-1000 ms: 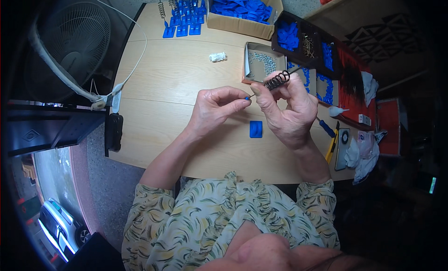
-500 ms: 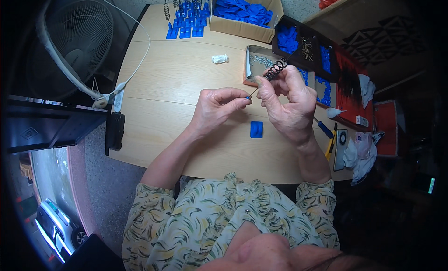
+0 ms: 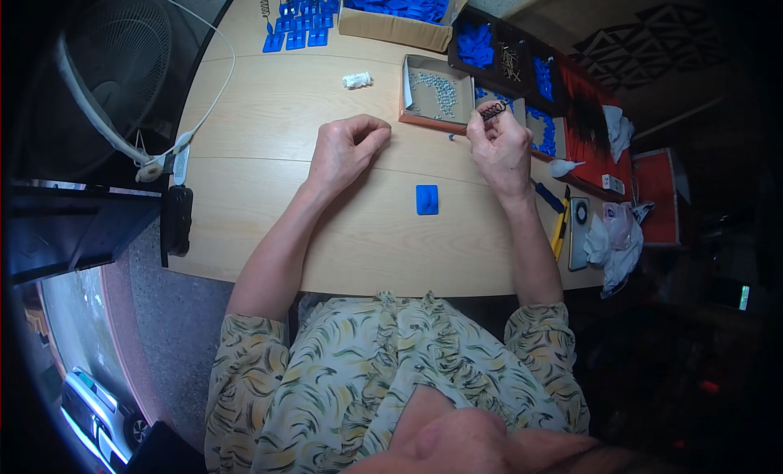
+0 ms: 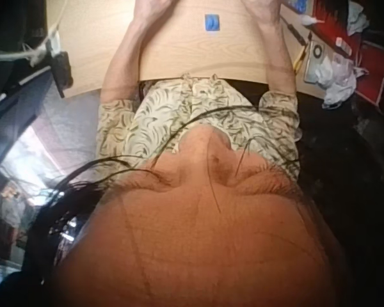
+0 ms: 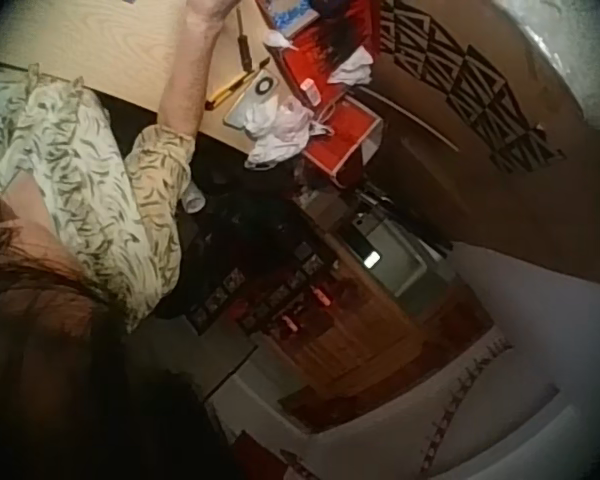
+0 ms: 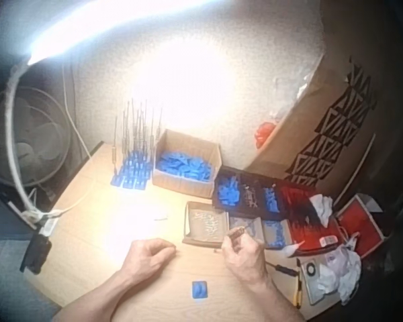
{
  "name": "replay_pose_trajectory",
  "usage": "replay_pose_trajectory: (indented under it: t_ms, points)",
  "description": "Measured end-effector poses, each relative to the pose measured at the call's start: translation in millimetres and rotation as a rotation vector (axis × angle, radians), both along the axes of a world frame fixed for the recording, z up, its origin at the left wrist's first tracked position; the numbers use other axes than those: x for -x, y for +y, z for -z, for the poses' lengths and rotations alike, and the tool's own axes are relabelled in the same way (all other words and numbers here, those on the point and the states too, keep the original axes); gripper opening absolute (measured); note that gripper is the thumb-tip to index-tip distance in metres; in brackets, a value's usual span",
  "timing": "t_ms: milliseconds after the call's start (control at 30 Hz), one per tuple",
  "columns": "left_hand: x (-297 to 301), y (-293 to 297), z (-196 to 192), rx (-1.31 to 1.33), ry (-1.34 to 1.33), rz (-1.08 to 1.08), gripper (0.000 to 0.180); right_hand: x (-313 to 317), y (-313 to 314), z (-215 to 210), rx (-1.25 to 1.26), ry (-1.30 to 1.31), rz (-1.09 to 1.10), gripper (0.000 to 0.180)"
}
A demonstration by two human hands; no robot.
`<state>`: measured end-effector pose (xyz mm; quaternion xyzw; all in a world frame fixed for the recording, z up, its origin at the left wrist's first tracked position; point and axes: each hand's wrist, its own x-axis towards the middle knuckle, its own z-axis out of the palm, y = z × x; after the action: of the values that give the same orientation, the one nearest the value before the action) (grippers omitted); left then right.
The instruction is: Assembling small mechanical components by inserting metal pins into blue plastic housings and attaching spring wires.
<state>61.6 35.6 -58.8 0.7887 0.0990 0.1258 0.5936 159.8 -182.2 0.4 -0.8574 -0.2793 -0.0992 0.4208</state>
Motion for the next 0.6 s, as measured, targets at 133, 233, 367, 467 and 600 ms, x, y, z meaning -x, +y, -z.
replay_pose_trajectory:
  t_ms: [133, 233, 367, 467, 600]
  points:
    - [1.9, -0.7, 4.0, -0.147, -0.013, -0.006, 0.017, -5.0, 0.2, 8.8, 0.04, 0.013, 0.015, 0.01]
    - [2.7, -1.5, 1.6, -0.205, -0.015, 0.011, 0.018, -7.9, 0.3, 12.3, 0.009, 0.039, 0.016, 0.011]
    - [1.6, -3.6, -0.2, -0.206, -0.014, -0.009, 0.018, -11.1, 0.0, 12.2, 0.007, 0.03, 0.001, 0.011]
    - [-0.8, -8.4, 4.1, -0.228, -0.093, -0.057, 0.02, -13.1, -1.0, 15.5, -0.005, 0.014, -0.009, 0.011]
    - [-6.4, -15.4, 2.7, -0.467, -0.24, -0.078, 0.028, -10.1, -0.9, 14.7, 0.004, -0.025, -0.014, 0.013]
